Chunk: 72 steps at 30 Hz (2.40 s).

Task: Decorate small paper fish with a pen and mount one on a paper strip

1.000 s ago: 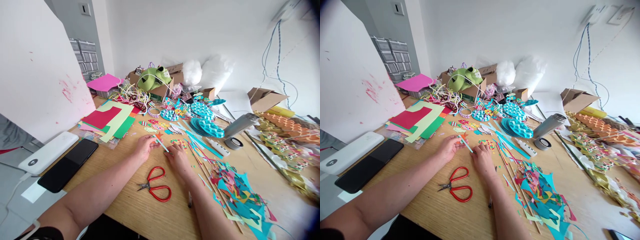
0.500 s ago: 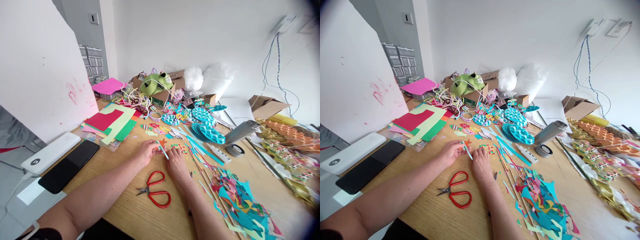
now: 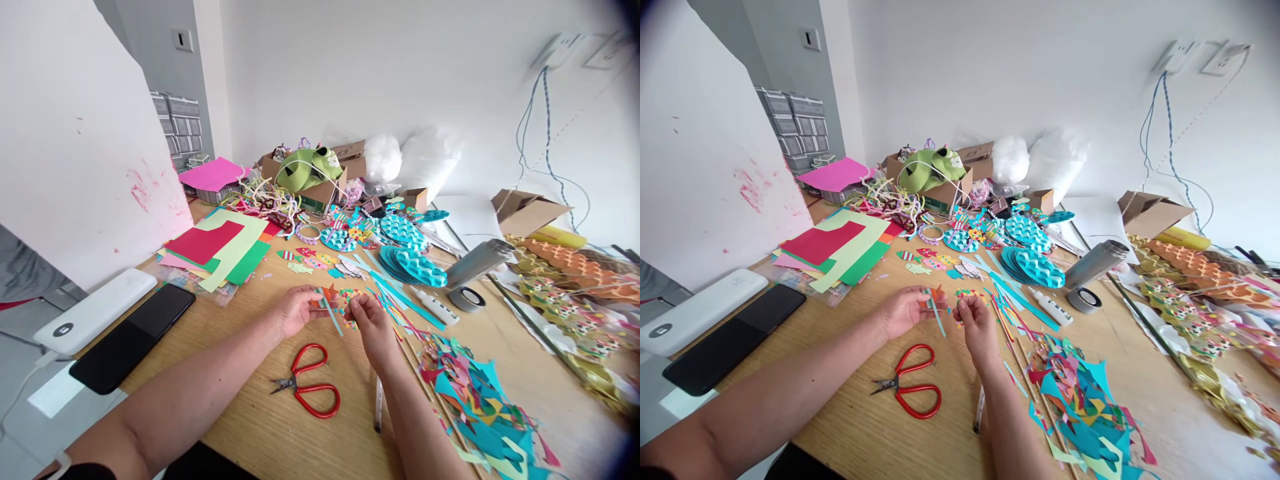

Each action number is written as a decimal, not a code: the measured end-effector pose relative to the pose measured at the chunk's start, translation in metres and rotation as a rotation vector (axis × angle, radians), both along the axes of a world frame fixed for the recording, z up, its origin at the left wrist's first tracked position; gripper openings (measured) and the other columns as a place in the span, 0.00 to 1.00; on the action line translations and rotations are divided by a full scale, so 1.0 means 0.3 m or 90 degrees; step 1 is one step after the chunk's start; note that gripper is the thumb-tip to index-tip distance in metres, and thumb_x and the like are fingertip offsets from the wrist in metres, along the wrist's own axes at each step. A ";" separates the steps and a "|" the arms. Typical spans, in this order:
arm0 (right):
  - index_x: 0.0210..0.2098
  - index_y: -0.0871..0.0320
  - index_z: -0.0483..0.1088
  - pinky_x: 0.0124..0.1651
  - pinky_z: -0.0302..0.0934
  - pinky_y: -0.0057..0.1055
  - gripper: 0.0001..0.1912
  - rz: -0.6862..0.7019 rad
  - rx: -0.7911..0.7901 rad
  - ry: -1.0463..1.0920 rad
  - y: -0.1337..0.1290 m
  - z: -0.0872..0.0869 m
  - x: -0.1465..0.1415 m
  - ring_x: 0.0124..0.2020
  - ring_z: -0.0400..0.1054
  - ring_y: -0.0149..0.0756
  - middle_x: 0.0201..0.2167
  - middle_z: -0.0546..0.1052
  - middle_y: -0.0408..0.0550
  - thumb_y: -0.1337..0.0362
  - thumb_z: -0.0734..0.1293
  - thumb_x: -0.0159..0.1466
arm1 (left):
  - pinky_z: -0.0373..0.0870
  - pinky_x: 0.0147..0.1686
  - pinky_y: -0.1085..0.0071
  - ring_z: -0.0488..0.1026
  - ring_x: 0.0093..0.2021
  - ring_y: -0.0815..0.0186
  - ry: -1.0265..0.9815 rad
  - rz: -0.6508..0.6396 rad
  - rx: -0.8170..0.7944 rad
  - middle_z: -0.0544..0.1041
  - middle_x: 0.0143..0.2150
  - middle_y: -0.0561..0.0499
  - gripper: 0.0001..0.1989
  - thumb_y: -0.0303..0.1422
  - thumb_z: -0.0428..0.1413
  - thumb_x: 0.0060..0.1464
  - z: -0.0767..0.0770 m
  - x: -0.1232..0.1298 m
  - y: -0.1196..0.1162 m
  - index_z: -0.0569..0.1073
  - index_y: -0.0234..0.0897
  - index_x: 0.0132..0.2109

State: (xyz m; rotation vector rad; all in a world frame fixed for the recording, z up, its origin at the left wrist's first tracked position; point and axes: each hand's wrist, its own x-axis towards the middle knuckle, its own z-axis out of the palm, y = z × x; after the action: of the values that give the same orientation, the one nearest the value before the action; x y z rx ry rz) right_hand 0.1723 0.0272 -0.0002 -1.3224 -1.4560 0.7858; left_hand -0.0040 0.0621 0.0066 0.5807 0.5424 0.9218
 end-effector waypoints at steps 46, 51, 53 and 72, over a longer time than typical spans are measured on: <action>0.27 0.56 0.72 0.29 0.55 0.30 0.22 -0.050 -0.064 0.074 -0.031 0.010 -0.065 0.25 0.62 0.35 0.21 0.71 0.43 0.42 0.70 0.54 | 0.74 0.41 0.62 0.78 0.33 0.59 0.136 0.107 0.060 0.79 0.28 0.47 0.10 0.31 0.66 0.37 -0.031 0.022 0.003 0.75 0.32 0.27; 0.27 0.57 0.73 0.29 0.56 0.30 0.22 -0.024 -0.072 0.088 -0.033 0.002 -0.075 0.25 0.64 0.35 0.22 0.73 0.45 0.43 0.71 0.54 | 0.74 0.39 0.64 0.76 0.30 0.63 0.153 0.111 0.079 0.78 0.27 0.48 0.10 0.33 0.66 0.36 -0.037 0.028 -0.006 0.76 0.33 0.28; 0.28 0.57 0.73 0.29 0.57 0.31 0.22 -0.019 -0.073 0.100 -0.033 -0.002 -0.078 0.25 0.65 0.36 0.23 0.75 0.46 0.43 0.71 0.53 | 0.74 0.39 0.64 0.75 0.30 0.63 0.158 0.108 0.082 0.78 0.27 0.48 0.10 0.33 0.65 0.36 -0.039 0.031 -0.008 0.77 0.33 0.28; 0.26 0.58 0.72 0.24 0.52 0.28 0.22 -0.054 -0.102 0.133 -0.034 -0.015 -0.084 0.21 0.59 0.31 0.19 0.71 0.42 0.44 0.73 0.51 | 0.71 0.40 0.64 0.72 0.31 0.64 0.171 0.095 0.095 0.77 0.27 0.49 0.11 0.35 0.65 0.35 -0.032 0.045 -0.023 0.76 0.33 0.26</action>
State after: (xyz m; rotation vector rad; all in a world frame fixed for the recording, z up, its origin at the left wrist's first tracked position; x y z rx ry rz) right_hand 0.1470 0.0170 -0.0046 -1.3673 -1.1847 0.9698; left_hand 0.0096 0.0551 -0.0031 0.8145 0.7698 1.0387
